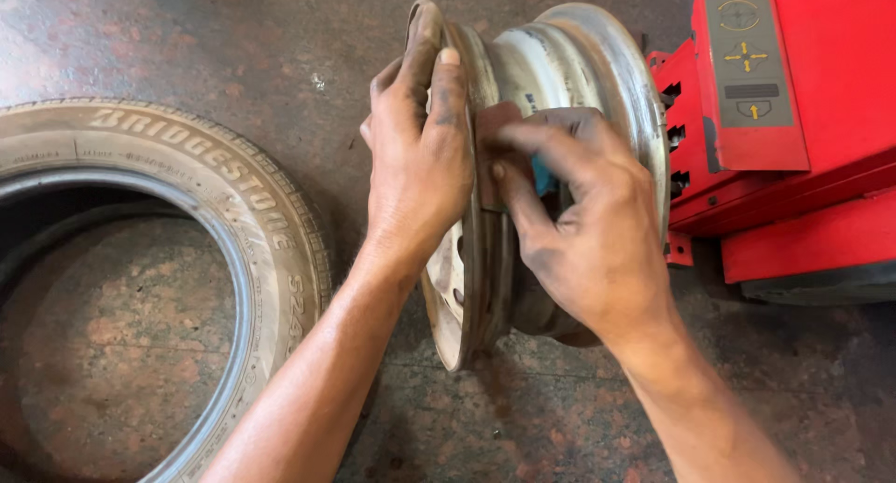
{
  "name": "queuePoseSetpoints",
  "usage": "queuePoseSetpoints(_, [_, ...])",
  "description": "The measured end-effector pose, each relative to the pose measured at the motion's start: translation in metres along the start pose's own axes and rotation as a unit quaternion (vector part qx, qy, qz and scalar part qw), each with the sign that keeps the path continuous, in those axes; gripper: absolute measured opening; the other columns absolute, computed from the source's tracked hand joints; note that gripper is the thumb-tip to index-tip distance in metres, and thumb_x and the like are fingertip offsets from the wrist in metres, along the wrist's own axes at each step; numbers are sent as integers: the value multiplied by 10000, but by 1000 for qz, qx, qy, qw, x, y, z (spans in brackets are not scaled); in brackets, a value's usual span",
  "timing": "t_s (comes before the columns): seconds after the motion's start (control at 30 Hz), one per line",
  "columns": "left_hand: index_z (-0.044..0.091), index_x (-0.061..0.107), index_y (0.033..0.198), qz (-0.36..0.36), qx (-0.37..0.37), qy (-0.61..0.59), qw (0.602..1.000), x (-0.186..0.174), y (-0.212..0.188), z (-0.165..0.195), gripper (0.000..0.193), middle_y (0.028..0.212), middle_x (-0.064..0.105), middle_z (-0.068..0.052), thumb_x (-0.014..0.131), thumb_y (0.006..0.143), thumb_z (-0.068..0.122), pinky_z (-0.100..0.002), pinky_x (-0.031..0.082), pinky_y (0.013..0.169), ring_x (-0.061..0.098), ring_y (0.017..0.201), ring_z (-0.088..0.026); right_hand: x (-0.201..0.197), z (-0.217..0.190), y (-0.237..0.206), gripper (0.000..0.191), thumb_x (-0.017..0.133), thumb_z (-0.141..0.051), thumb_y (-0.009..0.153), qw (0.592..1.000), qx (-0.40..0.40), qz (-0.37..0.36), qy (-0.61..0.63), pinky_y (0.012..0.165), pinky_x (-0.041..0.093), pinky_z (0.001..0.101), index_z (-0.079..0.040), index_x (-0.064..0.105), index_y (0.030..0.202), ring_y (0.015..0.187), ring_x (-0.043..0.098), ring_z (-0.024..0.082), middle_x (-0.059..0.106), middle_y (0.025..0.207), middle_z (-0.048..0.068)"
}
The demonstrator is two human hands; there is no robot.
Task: The person scrubs a metal wheel rim mounted on a red tire machine using a blue abrasive pad. They rotate the rim by hand to access different sections, focusing on the outer edge and inner face while a tire lies on the floor nearby.
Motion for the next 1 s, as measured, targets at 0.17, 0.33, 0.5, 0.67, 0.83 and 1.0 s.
queuePoseSetpoints(0.17, [183, 421, 1594, 13, 18, 47, 999, -1, -7, 8, 531, 1555, 463, -201, 399, 1111, 403, -521, 319, 1224, 385, 1494, -369, -2, 6, 4, 228, 756, -69, 922, 974, 194, -19, 117, 669, 554, 257, 7, 689, 1127, 784, 698, 132, 771, 901, 121])
queuePoseSetpoints(0.33, [136, 411, 1601, 12, 33, 64, 997, -2, -18, 13, 552, 1602, 446, -169, 390, 1112, 391, -513, 256, 1250, 371, 1492, -348, 1, 5, 8, 131, 690, -90, 967, 978, 161, -20, 133, 510, 508, 202, -21, 733, 1069, 647, 660, 56, 762, 868, 78])
queuePoseSetpoints(0.5, [67, 379, 1611, 3, 54, 40, 998, 2, -28, 12, 579, 1678, 391, -128, 383, 1128, 386, -492, 174, 1280, 312, 1551, -310, 8, 9, 13, 141, 653, -101, 1017, 982, 170, -74, 28, 317, 378, 253, -53, 755, 1101, 405, 556, 100, 774, 855, 108])
queuePoseSetpoints(0.67, [65, 409, 1615, 23, 88, 32, 995, 4, -29, 11, 540, 1685, 416, -143, 407, 1154, 347, -478, 244, 1326, 373, 1581, -338, 3, -1, -2, 104, 633, -9, 989, 994, 78, -20, 69, 513, 491, 270, 9, 714, 1051, 607, 643, 141, 717, 903, 132])
queuePoseSetpoints(0.83, [71, 424, 1627, 17, 92, 18, 995, -1, -33, 14, 512, 1708, 424, -133, 411, 1182, 324, -467, 291, 1355, 399, 1602, -350, 7, 14, 8, 66, 652, -31, 1066, 999, -3, -32, -3, 651, 505, 318, 3, 709, 1064, 755, 659, 191, 698, 915, 112])
queuePoseSetpoints(1.0, [96, 404, 1603, 2, 56, 52, 997, -1, -33, 15, 524, 1676, 396, -138, 391, 1136, 334, -496, 184, 1270, 323, 1536, -357, 2, 5, -6, 67, 659, -31, 958, 998, -38, -33, -33, 688, 438, 418, -9, 707, 916, 667, 566, 247, 688, 799, 109])
Point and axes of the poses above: each hand's wrist, its own y-axis towards the middle knuckle, its own x-axis out of the palm, z = x × y, the point moved 2 cm from there along y, towards the middle knuckle
